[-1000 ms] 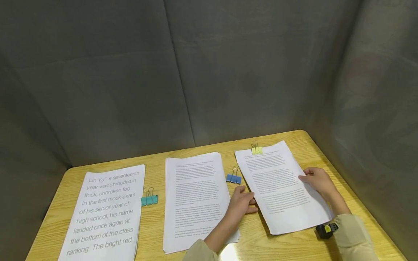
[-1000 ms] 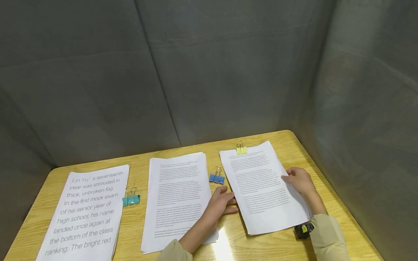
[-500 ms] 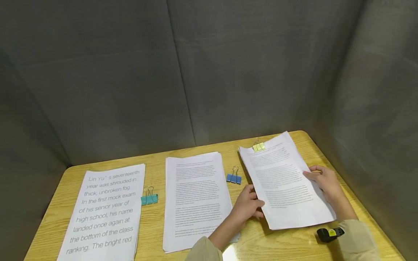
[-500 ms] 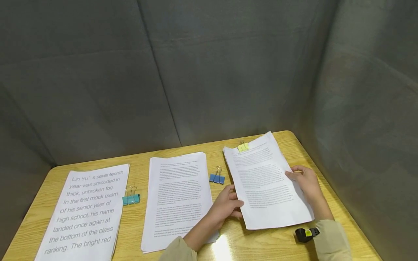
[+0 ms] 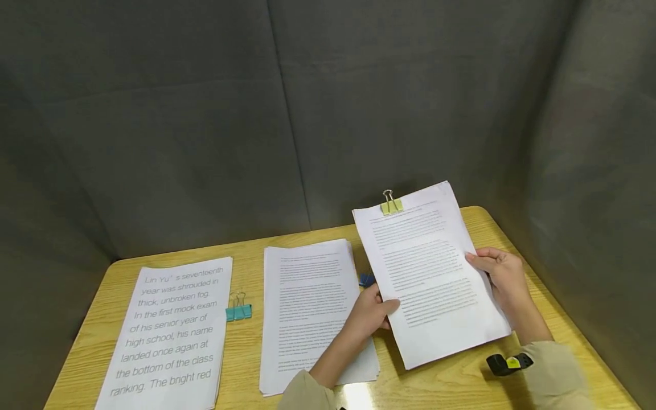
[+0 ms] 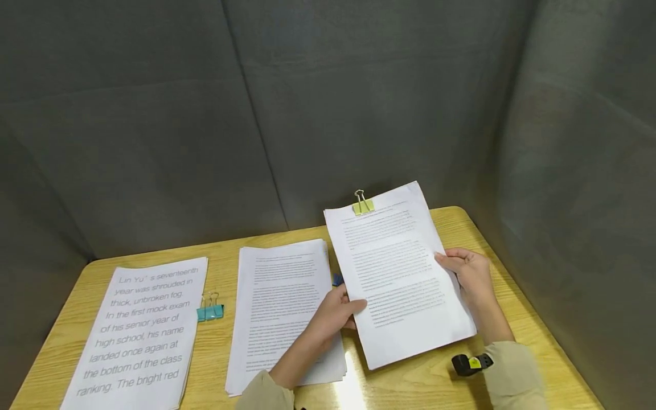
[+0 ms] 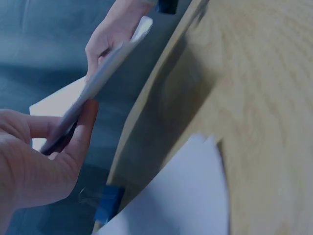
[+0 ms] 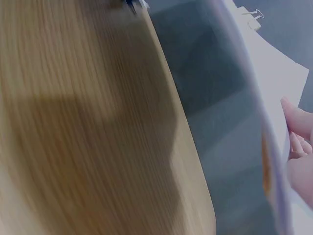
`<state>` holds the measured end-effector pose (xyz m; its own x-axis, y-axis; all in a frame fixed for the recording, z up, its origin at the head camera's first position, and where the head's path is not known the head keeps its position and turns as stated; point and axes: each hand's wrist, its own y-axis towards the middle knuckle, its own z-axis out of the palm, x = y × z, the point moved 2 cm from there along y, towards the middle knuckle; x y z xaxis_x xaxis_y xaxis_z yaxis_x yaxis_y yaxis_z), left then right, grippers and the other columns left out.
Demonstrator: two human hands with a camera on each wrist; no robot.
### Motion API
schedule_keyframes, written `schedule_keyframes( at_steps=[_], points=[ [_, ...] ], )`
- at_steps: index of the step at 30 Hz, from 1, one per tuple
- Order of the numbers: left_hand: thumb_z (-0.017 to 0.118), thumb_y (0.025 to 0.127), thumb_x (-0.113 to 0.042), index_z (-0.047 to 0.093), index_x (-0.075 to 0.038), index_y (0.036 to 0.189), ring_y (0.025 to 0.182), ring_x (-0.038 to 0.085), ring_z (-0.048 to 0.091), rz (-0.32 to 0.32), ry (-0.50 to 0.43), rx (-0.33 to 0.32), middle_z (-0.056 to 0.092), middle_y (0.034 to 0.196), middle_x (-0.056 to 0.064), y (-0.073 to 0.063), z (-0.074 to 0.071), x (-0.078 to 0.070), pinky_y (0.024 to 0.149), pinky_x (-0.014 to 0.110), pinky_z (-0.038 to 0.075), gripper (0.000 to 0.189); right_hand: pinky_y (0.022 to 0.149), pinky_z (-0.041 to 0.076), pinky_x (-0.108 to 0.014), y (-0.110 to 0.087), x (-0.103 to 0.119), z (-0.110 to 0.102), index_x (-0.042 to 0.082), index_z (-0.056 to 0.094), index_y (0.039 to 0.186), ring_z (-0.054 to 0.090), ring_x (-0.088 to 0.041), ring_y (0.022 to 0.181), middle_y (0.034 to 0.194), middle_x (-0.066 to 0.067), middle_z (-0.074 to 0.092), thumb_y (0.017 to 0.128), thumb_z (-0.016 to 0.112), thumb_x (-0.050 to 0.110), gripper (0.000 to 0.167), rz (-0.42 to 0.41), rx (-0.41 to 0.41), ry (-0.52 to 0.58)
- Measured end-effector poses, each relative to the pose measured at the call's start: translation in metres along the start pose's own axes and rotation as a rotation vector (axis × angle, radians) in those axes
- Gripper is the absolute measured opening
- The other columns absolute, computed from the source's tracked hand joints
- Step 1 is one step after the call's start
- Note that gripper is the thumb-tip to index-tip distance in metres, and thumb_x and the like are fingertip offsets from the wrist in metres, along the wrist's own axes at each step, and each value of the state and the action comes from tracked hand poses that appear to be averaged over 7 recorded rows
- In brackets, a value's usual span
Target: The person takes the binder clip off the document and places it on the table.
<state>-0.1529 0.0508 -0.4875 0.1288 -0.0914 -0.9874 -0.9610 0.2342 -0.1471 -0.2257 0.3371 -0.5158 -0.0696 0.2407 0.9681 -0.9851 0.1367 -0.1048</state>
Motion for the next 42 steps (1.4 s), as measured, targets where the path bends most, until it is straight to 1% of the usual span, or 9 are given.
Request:
schedule_keyframes(
  at_steps=[6, 10, 16, 22, 26, 29, 34, 38, 42],
  points=[
    [0.06, 0.101, -0.011, 0.06, 0.007, 0.134, 0.085, 0.027, 0.076, -0.009, -0.021, -0.007, 0.076, 0.106, 0.018, -0.006, -0.032, -0.006, 0.063, 0.027, 0.058, 0.037, 0.058, 0.056, -0.023, -0.006, 0.0, 0.037, 0.001, 0.072, 0.089, 0.069, -0.01, 0.066, 0.077, 0.002, 0.074, 0.092, 0.079, 0.007, 0.01, -0.013, 0.037, 0.072],
    [0.058, 0.104, -0.014, 0.058, 0.008, 0.137, 0.088, 0.026, 0.076, -0.006, -0.018, -0.026, 0.075, 0.107, 0.018, -0.01, -0.057, -0.007, 0.067, 0.028, 0.06, 0.039, 0.059, 0.057, -0.022, -0.008, -0.004, 0.061, 0.003, 0.071, 0.088, 0.071, -0.011, 0.067, 0.078, 0.001, 0.074, 0.093, 0.077, 0.004, 0.008, -0.023, 0.059, 0.113],
    [0.055, 0.106, -0.015, 0.054, 0.011, 0.138, 0.09, 0.027, 0.076, 0.021, -0.008, -0.051, 0.074, 0.109, 0.022, -0.02, -0.093, -0.008, 0.068, 0.029, 0.06, 0.041, 0.059, 0.058, -0.023, -0.012, -0.012, 0.097, 0.009, 0.071, 0.083, 0.071, -0.011, 0.067, 0.078, 0.0, 0.073, 0.096, 0.072, 0.0, 0.015, -0.004, 0.099, 0.12],
    [0.05, 0.108, -0.013, 0.048, 0.012, 0.143, 0.098, 0.029, 0.074, 0.054, -0.017, -0.068, 0.07, 0.118, 0.025, -0.032, -0.119, -0.007, 0.074, 0.03, 0.059, 0.043, 0.059, 0.057, -0.024, -0.016, -0.019, 0.128, 0.006, 0.067, 0.086, 0.07, -0.011, 0.066, 0.077, 0.0, 0.072, 0.096, 0.072, 0.001, 0.012, 0.02, 0.13, 0.118],
    [0.048, 0.108, -0.012, 0.045, 0.01, 0.146, 0.102, 0.028, 0.072, 0.063, -0.021, -0.103, 0.069, 0.122, 0.024, -0.039, -0.131, -0.006, 0.08, 0.032, 0.057, 0.043, 0.058, 0.056, -0.024, -0.017, -0.024, 0.144, 0.004, 0.064, 0.093, 0.069, -0.012, 0.066, 0.079, 0.001, 0.074, 0.097, 0.071, 0.003, 0.008, 0.035, 0.196, 0.08],
    [0.048, 0.108, -0.011, 0.046, 0.01, 0.145, 0.102, 0.024, 0.07, 0.055, -0.012, -0.148, 0.069, 0.121, 0.021, -0.043, -0.139, -0.004, 0.083, 0.031, 0.055, 0.042, 0.06, 0.055, -0.024, -0.016, -0.024, 0.152, 0.003, 0.066, 0.095, 0.068, -0.011, 0.069, 0.079, 0.003, 0.074, 0.098, 0.07, 0.005, 0.005, 0.028, 0.26, 0.035],
    [0.048, 0.108, -0.012, 0.047, 0.007, 0.146, 0.1, 0.02, 0.069, 0.016, -0.002, -0.199, 0.069, 0.12, 0.018, -0.046, -0.149, 0.0, 0.084, 0.031, 0.053, 0.042, 0.064, 0.051, -0.022, -0.012, -0.014, 0.154, 0.0, 0.069, 0.102, 0.064, -0.008, 0.071, 0.079, 0.006, 0.072, 0.101, 0.067, 0.01, 0.01, -0.021, 0.296, -0.066],
    [0.049, 0.108, -0.012, 0.047, 0.006, 0.148, 0.1, 0.02, 0.069, -0.011, -0.003, -0.221, 0.069, 0.12, 0.016, -0.051, -0.155, 0.004, 0.083, 0.031, 0.053, 0.043, 0.07, 0.059, -0.025, -0.007, 0.001, 0.152, -0.008, 0.064, 0.112, 0.071, -0.01, 0.074, 0.084, 0.002, 0.074, 0.105, 0.061, 0.011, 0.02, -0.065, 0.323, -0.065],
    [0.049, 0.109, -0.012, 0.046, 0.006, 0.148, 0.103, 0.02, 0.068, -0.016, 0.011, -0.223, 0.069, 0.122, 0.016, -0.055, -0.161, 0.008, 0.086, 0.031, 0.052, 0.043, 0.071, 0.06, -0.025, -0.002, 0.024, 0.15, -0.001, 0.067, 0.105, 0.073, -0.01, 0.075, 0.083, 0.002, 0.075, 0.107, 0.059, 0.015, 0.019, -0.133, 0.329, -0.072]
  ],
)
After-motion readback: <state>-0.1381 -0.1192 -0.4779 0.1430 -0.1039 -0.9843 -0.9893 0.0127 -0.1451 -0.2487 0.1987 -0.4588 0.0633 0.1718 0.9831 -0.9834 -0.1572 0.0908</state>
